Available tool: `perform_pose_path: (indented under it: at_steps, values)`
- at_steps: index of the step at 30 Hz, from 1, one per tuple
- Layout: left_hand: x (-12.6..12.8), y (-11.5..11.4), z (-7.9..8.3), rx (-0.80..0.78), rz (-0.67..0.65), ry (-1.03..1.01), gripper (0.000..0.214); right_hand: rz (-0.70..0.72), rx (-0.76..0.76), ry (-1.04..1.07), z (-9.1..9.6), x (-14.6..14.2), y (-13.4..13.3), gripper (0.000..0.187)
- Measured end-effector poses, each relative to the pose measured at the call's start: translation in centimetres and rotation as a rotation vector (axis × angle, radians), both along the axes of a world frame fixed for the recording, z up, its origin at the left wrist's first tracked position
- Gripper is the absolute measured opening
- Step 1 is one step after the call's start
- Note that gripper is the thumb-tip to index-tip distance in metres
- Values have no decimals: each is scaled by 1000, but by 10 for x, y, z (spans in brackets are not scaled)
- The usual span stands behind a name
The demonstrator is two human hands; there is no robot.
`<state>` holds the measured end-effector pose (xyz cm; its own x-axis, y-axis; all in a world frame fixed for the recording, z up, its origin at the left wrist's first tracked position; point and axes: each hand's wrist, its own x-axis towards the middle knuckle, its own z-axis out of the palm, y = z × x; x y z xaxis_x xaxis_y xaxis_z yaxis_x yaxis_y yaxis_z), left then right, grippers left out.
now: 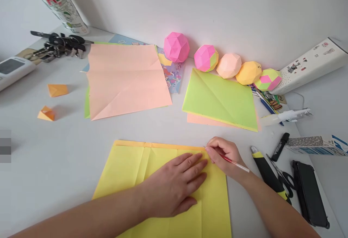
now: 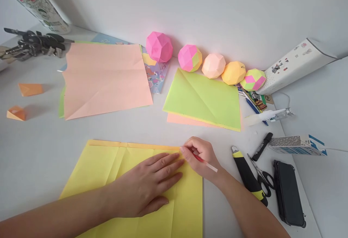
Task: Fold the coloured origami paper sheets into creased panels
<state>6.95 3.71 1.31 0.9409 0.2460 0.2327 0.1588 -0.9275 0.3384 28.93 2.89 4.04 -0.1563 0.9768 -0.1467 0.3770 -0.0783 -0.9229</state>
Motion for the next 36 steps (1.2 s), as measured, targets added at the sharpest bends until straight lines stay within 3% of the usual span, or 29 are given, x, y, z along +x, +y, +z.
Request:
perform_pose_path:
  at_steps: [7, 23, 36]
  values:
    - [0, -1, -1, -4, 14, 5, 49, -144, -70, 10, -4, -8, -5, 29]
    - [-1, -1, -2, 6, 24, -2, 49, -143, -29, -52, -6, -10, -4, 29]
    - [0, -1, -2, 8, 24, 10, 49, -230, -61, -12, -6, -14, -4, 29]
